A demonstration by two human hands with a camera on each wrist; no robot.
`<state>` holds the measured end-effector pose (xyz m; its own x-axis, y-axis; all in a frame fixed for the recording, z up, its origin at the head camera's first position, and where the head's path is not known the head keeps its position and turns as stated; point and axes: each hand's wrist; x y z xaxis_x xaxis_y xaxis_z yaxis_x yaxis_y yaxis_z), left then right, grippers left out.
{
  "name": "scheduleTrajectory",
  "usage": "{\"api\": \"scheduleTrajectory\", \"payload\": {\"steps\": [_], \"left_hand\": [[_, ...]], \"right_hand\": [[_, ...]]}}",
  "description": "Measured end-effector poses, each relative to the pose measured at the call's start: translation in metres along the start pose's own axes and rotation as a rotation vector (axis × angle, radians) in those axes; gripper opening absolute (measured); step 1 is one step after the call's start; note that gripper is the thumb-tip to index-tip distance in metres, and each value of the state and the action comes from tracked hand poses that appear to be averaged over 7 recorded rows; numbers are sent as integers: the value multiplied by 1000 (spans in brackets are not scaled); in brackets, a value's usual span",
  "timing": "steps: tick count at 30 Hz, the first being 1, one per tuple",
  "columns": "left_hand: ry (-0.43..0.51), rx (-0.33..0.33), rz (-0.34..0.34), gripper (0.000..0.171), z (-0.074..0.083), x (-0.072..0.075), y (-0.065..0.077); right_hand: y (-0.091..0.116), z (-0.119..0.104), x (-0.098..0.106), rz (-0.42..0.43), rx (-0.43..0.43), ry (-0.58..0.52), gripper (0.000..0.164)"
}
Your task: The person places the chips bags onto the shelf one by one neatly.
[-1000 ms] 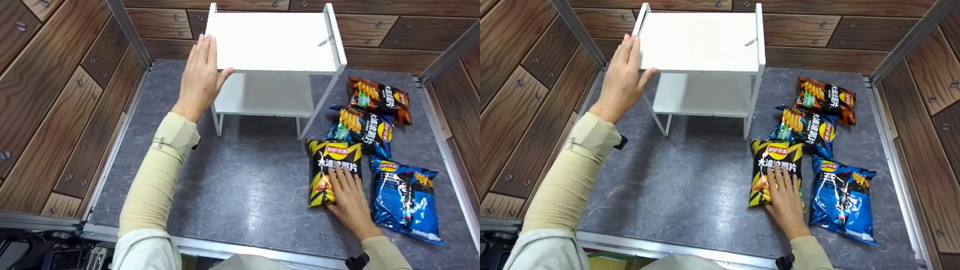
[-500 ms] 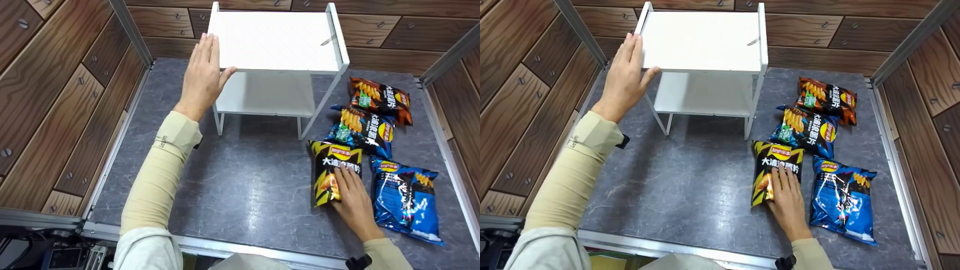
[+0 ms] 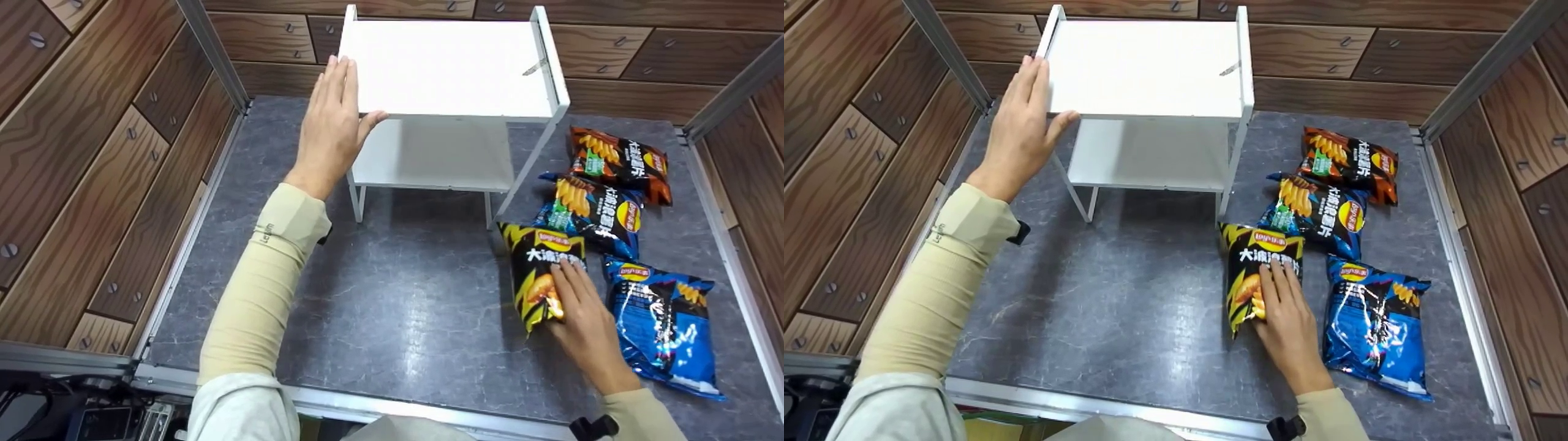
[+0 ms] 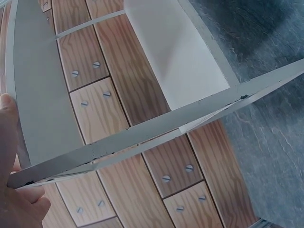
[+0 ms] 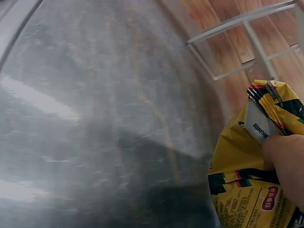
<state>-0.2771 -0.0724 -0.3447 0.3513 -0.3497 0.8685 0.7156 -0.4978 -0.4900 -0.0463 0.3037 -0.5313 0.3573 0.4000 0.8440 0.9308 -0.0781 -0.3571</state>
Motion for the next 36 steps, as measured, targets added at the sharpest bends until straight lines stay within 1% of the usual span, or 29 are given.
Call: {"api": "scheduleTrajectory", "payload": {"steps": [4, 9, 14, 17, 20, 27, 36], "left_hand": [[-2, -6, 3, 84, 1, 0, 0], [9, -4, 9, 84, 0, 0, 2], [12, -10, 22, 84, 0, -1, 3], [5, -25, 37, 84, 1, -2, 2], [8, -25, 43, 84, 1, -1, 2], [28, -13, 37, 84, 0, 0, 2], [18, -16, 32, 84, 1, 0, 2]], "right_hand": [[-13, -8, 16, 47, 16, -14, 100], [-29, -15, 34, 90, 16, -21, 93], [-35, -20, 50, 103, 47, -21, 92], [-38, -22, 59, 104, 38, -1, 93], [-40, -24, 68, 113, 21, 4, 93], [-44, -27, 83, 164, 19, -47, 84], [-62, -29, 111, 186, 3, 1, 90]]}}
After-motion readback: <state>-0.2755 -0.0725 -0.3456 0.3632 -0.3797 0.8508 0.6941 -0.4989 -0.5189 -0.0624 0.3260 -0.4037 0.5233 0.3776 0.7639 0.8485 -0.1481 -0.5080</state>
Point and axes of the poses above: each hand's wrist, its own y-axis away from the middle knuckle, its own x-axis out of the back of the hand, z = x × y, and after that the axes turned 12 degrees about -x, right-handed
